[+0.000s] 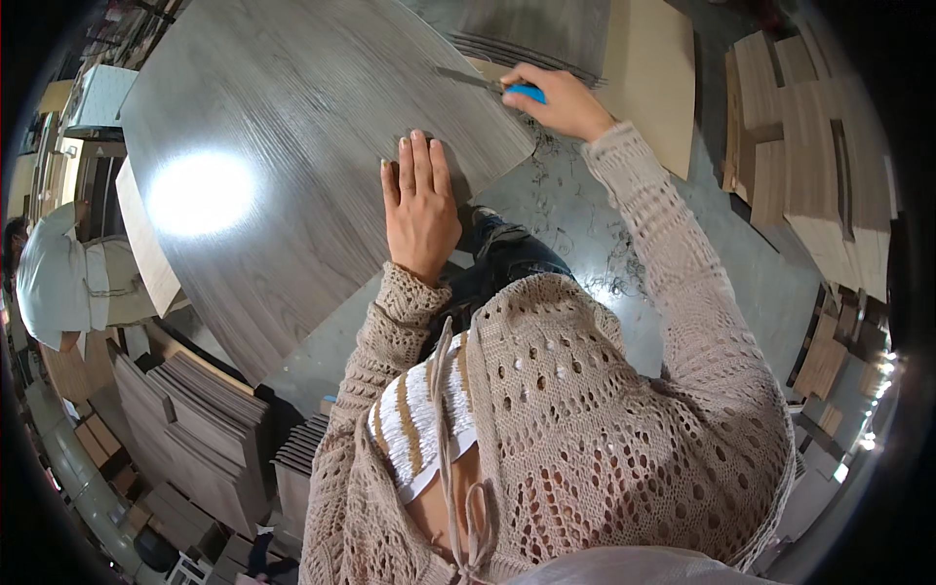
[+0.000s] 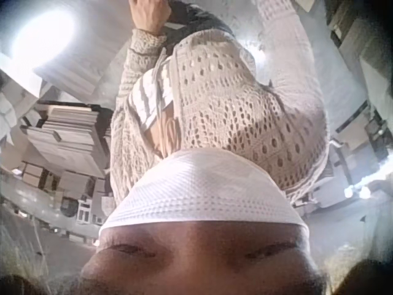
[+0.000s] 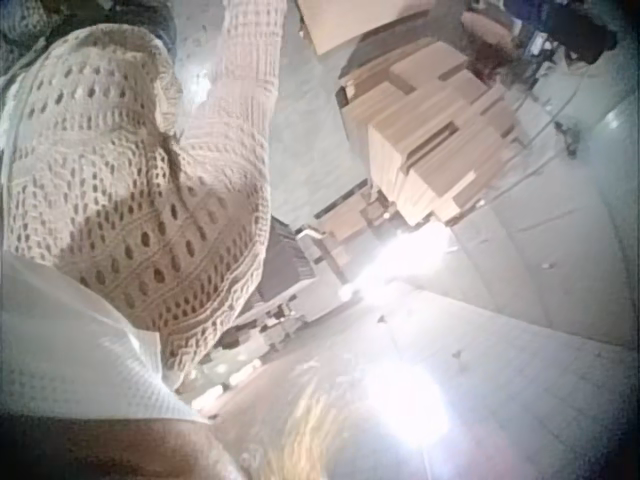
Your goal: Trim the edges of wood veneer furniture panels using a blue utility knife.
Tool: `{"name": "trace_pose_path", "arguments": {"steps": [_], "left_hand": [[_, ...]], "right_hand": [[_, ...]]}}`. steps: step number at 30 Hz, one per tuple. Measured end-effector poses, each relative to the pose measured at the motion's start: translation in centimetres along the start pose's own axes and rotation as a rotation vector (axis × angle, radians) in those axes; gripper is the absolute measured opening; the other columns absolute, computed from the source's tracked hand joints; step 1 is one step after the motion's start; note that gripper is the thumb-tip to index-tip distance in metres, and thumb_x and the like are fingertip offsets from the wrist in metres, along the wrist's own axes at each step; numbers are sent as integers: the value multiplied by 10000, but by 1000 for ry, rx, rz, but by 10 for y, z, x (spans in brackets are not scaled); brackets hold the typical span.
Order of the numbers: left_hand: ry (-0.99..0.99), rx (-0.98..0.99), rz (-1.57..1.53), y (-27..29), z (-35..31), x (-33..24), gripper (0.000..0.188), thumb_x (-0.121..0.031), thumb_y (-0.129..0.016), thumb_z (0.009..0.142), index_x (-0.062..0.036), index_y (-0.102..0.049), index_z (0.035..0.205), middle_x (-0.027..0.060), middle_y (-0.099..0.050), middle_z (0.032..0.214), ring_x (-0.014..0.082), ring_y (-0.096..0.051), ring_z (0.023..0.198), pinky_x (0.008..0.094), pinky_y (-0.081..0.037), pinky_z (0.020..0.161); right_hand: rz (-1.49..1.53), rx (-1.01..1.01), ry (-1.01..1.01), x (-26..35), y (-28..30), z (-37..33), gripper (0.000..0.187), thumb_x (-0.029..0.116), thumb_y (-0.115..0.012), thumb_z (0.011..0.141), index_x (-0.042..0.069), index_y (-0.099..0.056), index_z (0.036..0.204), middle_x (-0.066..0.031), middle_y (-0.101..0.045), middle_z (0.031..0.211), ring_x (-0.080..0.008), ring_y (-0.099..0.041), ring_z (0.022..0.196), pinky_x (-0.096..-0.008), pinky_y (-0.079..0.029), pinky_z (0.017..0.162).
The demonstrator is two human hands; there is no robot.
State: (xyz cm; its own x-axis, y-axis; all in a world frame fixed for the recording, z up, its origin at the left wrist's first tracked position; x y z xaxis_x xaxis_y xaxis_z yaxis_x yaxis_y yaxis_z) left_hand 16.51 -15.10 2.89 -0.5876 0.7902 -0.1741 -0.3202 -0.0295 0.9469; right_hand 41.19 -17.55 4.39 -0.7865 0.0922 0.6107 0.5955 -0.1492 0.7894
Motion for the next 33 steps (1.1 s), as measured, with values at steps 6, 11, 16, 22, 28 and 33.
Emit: {"name": "trace_pose_path", "arguments": {"steps": [6,11,16,22,28,33], "left_hand": [[46,27,37,1,-1,2,631,-31,-492,762,-18,-346,1376,163,-320,1453,298,-285,1360,519,-166,1100],[77,45,61,4,2,0,666,-52,-516,740,-46,-345,1384,163,-307,1459,310,-283,1360,563,-144,1090],[65,72,29,-1,2,-2,680,-67,-519,745,-67,-329,1398,160,-293,1467,316,-279,1361,567,-154,1087],[71,143,51,4,2,-5,615,-80,-480,799,-52,-335,1396,167,-288,1469,319,-260,1370,515,-183,1101],[89,163,15,5,4,-3,633,-4,-504,772,-23,-354,1386,195,-276,1469,351,-249,1369,453,-222,1104],[98,190,24,4,8,-5,627,9,-510,770,-22,-365,1379,192,-290,1464,340,-262,1367,445,-233,1102]], "right_hand": [[109,8,123,13,9,-69,278,269,-577,889,142,-590,1136,-89,-622,1035,-277,-610,923,-352,-492,770],[-134,-18,32,3,16,-67,278,280,-564,895,147,-598,1137,-82,-622,964,-287,-611,846,-364,-499,717],[-189,-132,149,-18,8,-26,274,301,-570,888,151,-612,1113,-80,-617,893,-293,-605,779,-371,-497,674],[-179,-103,186,-17,13,1,269,347,-576,876,170,-626,1073,-67,-605,794,-272,-607,739,-364,-493,628],[-333,-123,233,-6,6,49,280,403,-552,877,210,-639,1060,-23,-633,846,-245,-622,736,-364,-503,603],[-297,-134,219,-23,-9,118,289,420,-537,883,218,-631,1068,-25,-645,851,-244,-627,750,-383,-502,625]]}}
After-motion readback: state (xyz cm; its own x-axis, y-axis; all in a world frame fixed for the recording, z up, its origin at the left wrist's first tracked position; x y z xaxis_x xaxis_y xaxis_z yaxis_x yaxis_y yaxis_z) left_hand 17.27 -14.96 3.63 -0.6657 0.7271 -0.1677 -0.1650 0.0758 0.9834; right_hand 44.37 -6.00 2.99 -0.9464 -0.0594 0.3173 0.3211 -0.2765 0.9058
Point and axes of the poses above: each hand's wrist, its own z-axis towards the middle knuckle, its own y-axis out of the back of the hand, x = y × z, the point moved 2 cm from there along z, towards the middle knuckle
